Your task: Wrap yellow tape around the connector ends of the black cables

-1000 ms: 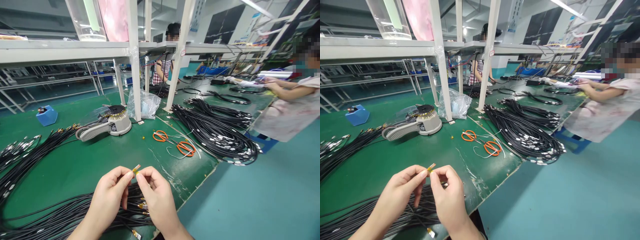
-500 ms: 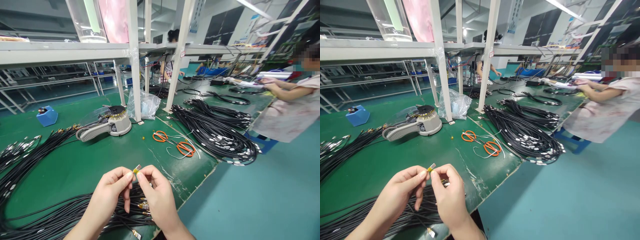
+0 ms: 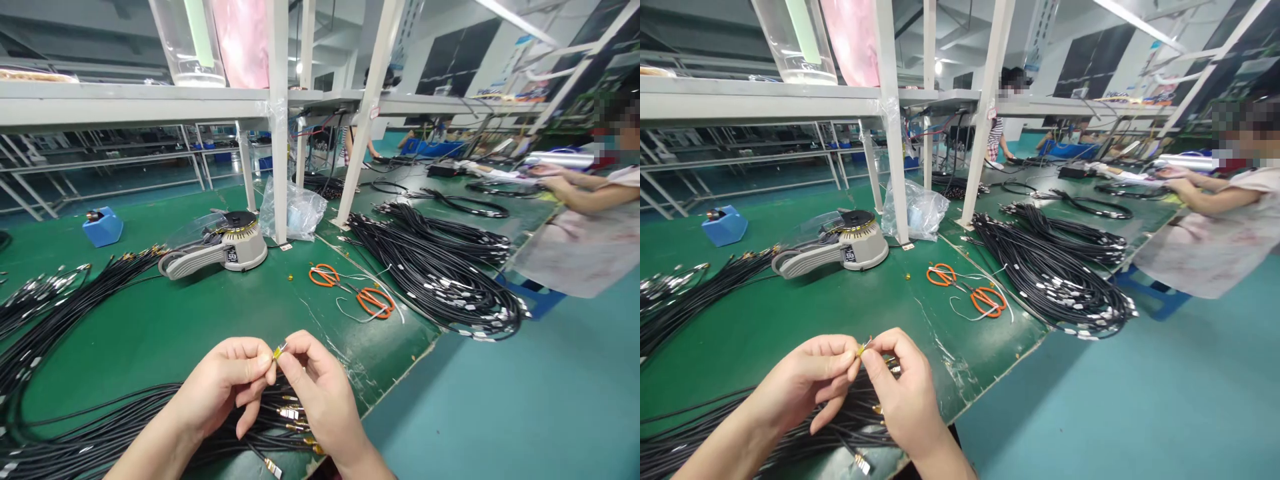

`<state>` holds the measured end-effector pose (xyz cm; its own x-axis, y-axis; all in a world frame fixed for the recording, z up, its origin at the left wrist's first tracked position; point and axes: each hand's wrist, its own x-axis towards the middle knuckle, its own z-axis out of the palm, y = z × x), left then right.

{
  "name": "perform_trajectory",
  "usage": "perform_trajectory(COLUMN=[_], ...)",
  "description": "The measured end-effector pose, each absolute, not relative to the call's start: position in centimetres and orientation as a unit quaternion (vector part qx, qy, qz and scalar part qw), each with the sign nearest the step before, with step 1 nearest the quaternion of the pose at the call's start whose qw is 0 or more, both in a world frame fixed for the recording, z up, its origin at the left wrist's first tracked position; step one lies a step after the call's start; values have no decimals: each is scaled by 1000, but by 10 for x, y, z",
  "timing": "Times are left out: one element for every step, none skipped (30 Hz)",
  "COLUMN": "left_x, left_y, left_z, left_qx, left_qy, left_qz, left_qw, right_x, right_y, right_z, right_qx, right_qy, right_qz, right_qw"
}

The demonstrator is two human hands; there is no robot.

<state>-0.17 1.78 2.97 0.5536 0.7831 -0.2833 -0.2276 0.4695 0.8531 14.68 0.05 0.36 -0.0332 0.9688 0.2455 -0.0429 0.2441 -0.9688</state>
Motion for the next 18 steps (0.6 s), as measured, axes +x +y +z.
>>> perform_trajectory(left_x=[-2,-3,-3,-3,-3,-4,-4,-5,-5,-5,-5,-4,-2,1,4,7,10,14], left_y=[18,18,17,16,16,15,14,14,14,15,16,17,18,19,20,20,19,18], left_z=[31,32,33,33,33,32,30,28,26,25,24,24,25,27,30,34,37,41], left_qx=[398,395,392,388,384,380,376,374,373,375,382,395,416,447,485,526,564,597], left_qy=[336,328,321,313,304,296,289,282,276,273,274,282,299,326,363,403,440,470], left_qz=[311,301,293,286,277,266,253,238,222,207,198,199,208,221,235,244,245,239], left_qw=[795,803,811,818,826,835,843,851,857,861,860,852,833,803,760,708,654,604], right_x=[149,150,152,154,156,158,160,161,163,165,167,170,173,177,181,185,189,192], right_y=[1,1,2,2,3,4,4,5,6,8,9,11,13,14,16,17,17,17], right_z=[3,2,2,1,1,1,1,0,0,0,0,1,1,2,2,4,5,6], right_qx=[-409,-401,-390,-376,-359,-338,-317,-297,-278,-265,-260,-262,-270,-282,-296,-310,-323,-336], right_qy=[-561,-565,-570,-577,-586,-599,-612,-624,-634,-640,-643,-644,-639,-631,-620,-606,-593,-583], right_qz=[454,455,456,459,462,468,476,484,490,495,496,495,494,496,502,509,516,521], right_qw=[558,560,561,562,560,555,547,538,530,525,523,522,524,525,526,527,527,525])
